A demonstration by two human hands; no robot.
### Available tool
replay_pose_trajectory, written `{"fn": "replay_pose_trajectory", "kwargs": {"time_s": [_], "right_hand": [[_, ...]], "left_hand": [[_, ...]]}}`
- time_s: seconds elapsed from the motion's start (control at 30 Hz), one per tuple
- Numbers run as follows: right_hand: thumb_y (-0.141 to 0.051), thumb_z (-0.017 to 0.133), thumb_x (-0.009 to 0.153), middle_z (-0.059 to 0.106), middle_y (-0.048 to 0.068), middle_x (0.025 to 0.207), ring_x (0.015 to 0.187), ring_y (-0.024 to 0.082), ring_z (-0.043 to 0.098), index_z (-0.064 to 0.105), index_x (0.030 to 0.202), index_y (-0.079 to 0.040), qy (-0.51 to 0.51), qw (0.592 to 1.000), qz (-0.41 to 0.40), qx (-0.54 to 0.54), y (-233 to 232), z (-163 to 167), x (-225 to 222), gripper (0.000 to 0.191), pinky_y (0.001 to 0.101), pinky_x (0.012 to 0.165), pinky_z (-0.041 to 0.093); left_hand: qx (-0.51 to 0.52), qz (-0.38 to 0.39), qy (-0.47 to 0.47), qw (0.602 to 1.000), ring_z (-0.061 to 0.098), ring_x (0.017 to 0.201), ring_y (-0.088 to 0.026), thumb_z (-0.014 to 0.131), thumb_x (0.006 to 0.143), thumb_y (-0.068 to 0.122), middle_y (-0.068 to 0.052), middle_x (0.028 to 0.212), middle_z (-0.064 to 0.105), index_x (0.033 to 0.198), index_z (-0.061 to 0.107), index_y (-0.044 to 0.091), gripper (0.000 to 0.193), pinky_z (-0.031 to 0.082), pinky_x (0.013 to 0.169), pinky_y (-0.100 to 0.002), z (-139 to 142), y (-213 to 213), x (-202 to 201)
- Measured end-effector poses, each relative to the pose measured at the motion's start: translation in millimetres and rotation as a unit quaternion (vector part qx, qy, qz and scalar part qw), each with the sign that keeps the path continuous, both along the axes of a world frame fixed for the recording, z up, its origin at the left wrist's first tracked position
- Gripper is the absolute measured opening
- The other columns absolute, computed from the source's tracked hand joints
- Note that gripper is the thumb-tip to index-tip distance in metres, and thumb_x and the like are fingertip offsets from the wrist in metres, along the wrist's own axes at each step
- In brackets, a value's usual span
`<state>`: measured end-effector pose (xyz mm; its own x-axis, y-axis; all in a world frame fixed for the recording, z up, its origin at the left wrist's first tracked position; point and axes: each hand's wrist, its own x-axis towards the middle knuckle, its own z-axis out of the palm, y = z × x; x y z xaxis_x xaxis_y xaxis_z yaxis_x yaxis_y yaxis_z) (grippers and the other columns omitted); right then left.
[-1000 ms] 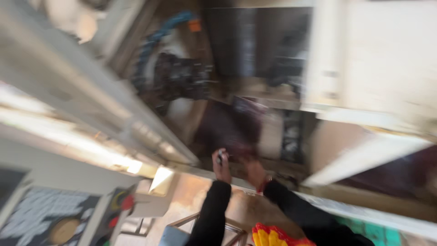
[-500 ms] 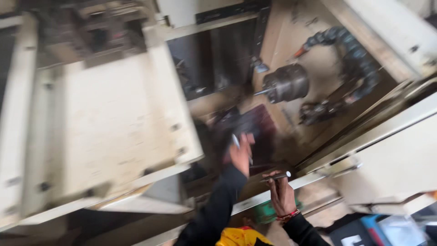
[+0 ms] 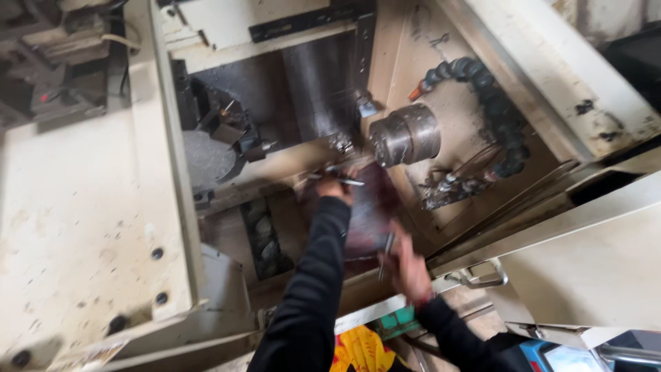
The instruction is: The person repeatedly picks up cylindrical metal rods from a green bin, places them on a dial indicator gauge, and visually inspects them. They also wipe the machine door with a cloth and open the machine to place rods inside before closing it.
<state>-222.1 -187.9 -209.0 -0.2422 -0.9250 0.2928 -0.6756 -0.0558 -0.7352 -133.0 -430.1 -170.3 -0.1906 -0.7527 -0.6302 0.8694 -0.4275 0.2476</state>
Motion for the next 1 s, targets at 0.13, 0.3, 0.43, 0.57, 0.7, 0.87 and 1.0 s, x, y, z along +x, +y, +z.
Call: {"fn": "replay_pose_trajectory", "kwargs": {"time_s": [0.13,0.3,0.43,0.57,0.7,0.87,1.0], "right_hand": [[-0.015,0.071,0.096,0.067,0.023,0.113,0.093,0.040,0.073,0.034,0.160,-0.018,0.034,0.998,-0.005,-0.051,-83.1,59.7,8.4,0.073,0.0432,0.080,0.060],[0.007,0.053,0.095,0.069,0.020,0.119,0.084,0.032,0.075,0.045,0.158,-0.026,0.014,0.994,0.106,0.006,-222.5,120.7,22.6,0.072,0.0409,0.073,0.059],[0.002,0.075,0.080,0.073,0.024,0.108,0.094,0.042,0.071,0.050,0.146,-0.024,0.268,0.933,0.236,-0.038,-295.0,143.4,17.5,0.075,0.0465,0.086,0.056],[-0.007,0.084,0.076,0.073,0.023,0.106,0.096,0.044,0.069,0.050,0.143,-0.024,0.385,0.887,0.253,0.024,-302.1,142.2,4.0,0.076,0.0499,0.090,0.053],[-0.009,0.080,0.085,0.073,0.021,0.104,0.095,0.043,0.071,0.048,0.149,-0.028,0.396,0.897,0.181,0.077,-288.0,137.0,-2.9,0.075,0.0494,0.089,0.056],[-0.008,0.071,0.096,0.072,0.024,0.098,0.092,0.044,0.070,0.047,0.156,-0.030,0.398,0.895,0.180,0.092,-265.3,132.0,3.7,0.068,0.0512,0.086,0.056],[-0.015,0.066,0.099,0.070,0.024,0.107,0.094,0.045,0.069,0.049,0.154,-0.028,0.425,0.883,0.189,0.057,-260.4,117.9,4.6,0.058,0.0519,0.082,0.057]], "left_hand": [[-0.114,-0.030,-0.095,0.989,0.064,0.074,-0.018,0.052,0.103,0.034,0.000,0.081,0.058,0.100,0.050,0.017,0.017,0.062,0.066,-0.050,-32.7,63.2,85.3],[-0.364,-0.295,-0.237,0.851,0.061,0.049,-0.021,0.057,0.107,0.030,-0.008,0.065,0.060,0.103,0.059,0.004,0.026,0.050,0.044,-0.037,-115.0,185.1,181.4],[-0.135,-0.355,-0.087,0.921,0.063,0.066,-0.023,0.056,0.107,0.030,-0.011,0.081,0.066,0.114,0.061,-0.004,0.034,0.053,0.060,-0.033,-167.7,273.5,261.6],[-0.224,-0.316,-0.571,0.724,0.078,0.088,-0.025,0.061,0.096,0.026,-0.011,0.103,0.079,0.129,0.065,0.012,0.036,0.062,0.073,-0.037,-183.4,332.2,348.1],[-0.222,-0.154,-0.826,0.495,0.066,0.109,-0.039,0.064,0.094,0.033,-0.018,0.129,0.062,0.126,0.068,0.013,0.037,0.055,0.086,-0.048,-182.1,345.2,417.9],[-0.168,-0.212,-0.820,0.505,0.064,0.114,-0.038,0.062,0.094,0.033,-0.012,0.138,0.060,0.127,0.068,0.018,0.037,0.053,0.091,-0.049,-179.6,330.5,456.5],[-0.156,-0.212,-0.816,0.515,0.065,0.114,-0.037,0.063,0.095,0.035,-0.011,0.133,0.061,0.126,0.070,0.021,0.035,0.054,0.091,-0.048,-186.2,329.9,455.9]]}}
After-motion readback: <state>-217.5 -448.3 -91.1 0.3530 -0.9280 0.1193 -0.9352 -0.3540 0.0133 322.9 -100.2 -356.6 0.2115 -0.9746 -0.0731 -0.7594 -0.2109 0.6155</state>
